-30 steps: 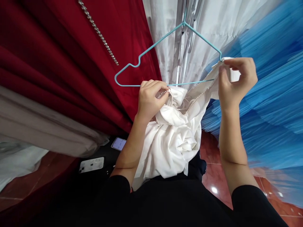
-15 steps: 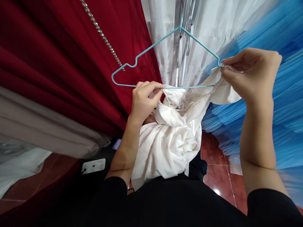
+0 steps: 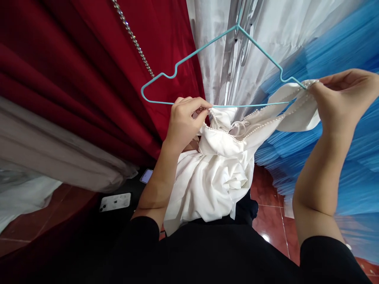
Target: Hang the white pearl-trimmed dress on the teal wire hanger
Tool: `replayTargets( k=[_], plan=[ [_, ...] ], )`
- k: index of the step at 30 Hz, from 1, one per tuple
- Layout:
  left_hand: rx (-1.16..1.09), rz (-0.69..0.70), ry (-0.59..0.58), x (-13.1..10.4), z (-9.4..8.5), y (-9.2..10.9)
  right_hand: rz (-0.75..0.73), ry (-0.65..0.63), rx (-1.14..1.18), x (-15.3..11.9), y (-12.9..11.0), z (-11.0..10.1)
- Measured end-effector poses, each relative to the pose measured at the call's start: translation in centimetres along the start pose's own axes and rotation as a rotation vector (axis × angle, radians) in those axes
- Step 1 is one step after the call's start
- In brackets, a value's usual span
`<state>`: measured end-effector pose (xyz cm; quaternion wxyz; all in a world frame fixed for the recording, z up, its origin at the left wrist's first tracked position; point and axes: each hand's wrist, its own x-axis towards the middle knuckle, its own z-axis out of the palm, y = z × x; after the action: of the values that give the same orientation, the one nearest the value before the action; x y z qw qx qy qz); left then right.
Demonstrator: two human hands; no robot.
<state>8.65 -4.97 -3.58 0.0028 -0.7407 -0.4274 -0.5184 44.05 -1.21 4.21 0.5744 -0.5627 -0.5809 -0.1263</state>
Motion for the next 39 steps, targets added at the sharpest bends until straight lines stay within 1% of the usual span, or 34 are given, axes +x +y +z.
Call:
replayTargets(
  k=[1,3,5,6,7,8,10,11,13,15,17,18,20,21,23,25,26,27,28,29,31,32,33,34,35,37,38,39],
  plan=[
    [-0.001,-0.004,-0.007,0.0,0.0,-0.1,0.029,-0.059,-0.048,-0.2,0.2,-0.6],
    [-0.017,-0.008,-0.03,0.0,0.1,-0.2,0.099,-0.231,-0.143,-0.9,-0.1,-2.1],
    [-0.035,-0.013,-0.046,0.0,0.3,-0.3,0.147,-0.399,-0.208,-1.6,-1.2,-3.6],
    [-0.042,-0.016,-0.05,0.0,0.4,-0.3,0.141,-0.47,-0.222,-2.0,-1.9,-4.2],
    [-0.049,-0.017,-0.051,0.0,0.5,-0.3,0.112,-0.539,-0.212,-2.3,-2.7,-4.6],
    [-0.057,-0.018,-0.048,0.0,0.6,-0.2,0.045,-0.594,-0.18,-2.7,-3.5,-4.7],
    [-0.072,-0.022,-0.039,0.1,0.8,-0.1,-0.188,-0.647,-0.06,-3.4,-4.9,-3.8],
    [-0.076,-0.026,-0.037,0.1,0.8,0.0,-0.321,-0.643,0.013,-3.8,-5.3,-2.9],
    [-0.079,-0.038,-0.038,0.1,0.7,0.3,-0.552,-0.582,0.145,-4.7,-5.7,-0.2],
    [-0.073,-0.046,-0.047,0.1,0.5,0.4,-0.593,-0.595,0.225,-6.0,-5.5,2.9],
    [-0.047,-0.048,-0.046,0.2,0.4,0.4,-0.588,-0.576,0.27,-7.6,-5.0,5.7],
    [-0.032,-0.046,-0.049,0.2,0.5,0.4,-0.573,-0.531,0.273,-8.3,-4.7,6.7],
    [-0.01,-0.029,-0.04,0.1,0.7,0.3,-0.522,-0.43,0.267,-9.7,-4.2,8.0],
    [-0.002,-0.012,-0.019,-0.1,1.0,0.3,-0.489,-0.386,0.266,-10.2,-4.1,8.2],
    [0.007,0.057,0.072,-0.8,1.4,0.1,-0.424,-0.341,0.284,-10.7,-3.9,8.3],
    [-0.012,0.155,0.202,-2.0,1.7,0.0,-0.39,-0.338,0.331,-10.8,-3.9,8.0],
    [-0.034,0.191,0.247,-2.8,1.7,-0.2,-0.386,-0.339,0.357,-10.7,-3.9,8.0],
    [-0.058,0.199,0.268,-3.7,1.7,-0.4,-0.386,-0.338,0.374,-10.6,-4.0,7.9],
    [-0.083,0.167,0.275,-4.5,1.5,-0.8,-0.388,-0.335,0.381,-10.6,-4.0,7.9],
    [-0.107,0.093,0.272,-5.3,1.3,-1.3,-0.39,-0.332,0.377,-10.5,-4.0,7.9],
    [-0.142,-0.114,0.307,-6.4,0.7,-3.0,-0.394,-0.336,0.354,-10.2,-3.8,7.8],
    [-0.147,-0.203,0.356,-6.7,0.2,-4.0,-0.397,-0.347,0.344,-10.0,-3.7,7.7],
    [-0.14,-0.261,0.417,-6.7,-0.3,-5.3,-0.402,-0.361,0.338,-9.8,-3.6,7.5],
    [-0.117,-0.275,0.478,-6.4,-0.9,-6.5,-0.408,-0.375,0.336,-9.6,-3.5,7.3],
    [-0.082,-0.256,0.538,-5.8,-1.6,-7.8,-0.412,-0.387,0.334,-9.4,-3.4,7.0],
    [-0.025,-0.161,0.619,-4.0,-3.0,-9.6,-0.418,-0.405,0.332,-9.2,-3.4,6.6],
    [-0.011,-0.123,0.658,-2.9,-3.7,-10.1,-0.421,-0.408,0.333,-9.1,-3.4,6.4],
    [-0.003,-0.091,0.669,-1.7,-4.3,-10.2,-0.423,-0.407,0.333,-9.2,-3.5,6.3]
  ],
)
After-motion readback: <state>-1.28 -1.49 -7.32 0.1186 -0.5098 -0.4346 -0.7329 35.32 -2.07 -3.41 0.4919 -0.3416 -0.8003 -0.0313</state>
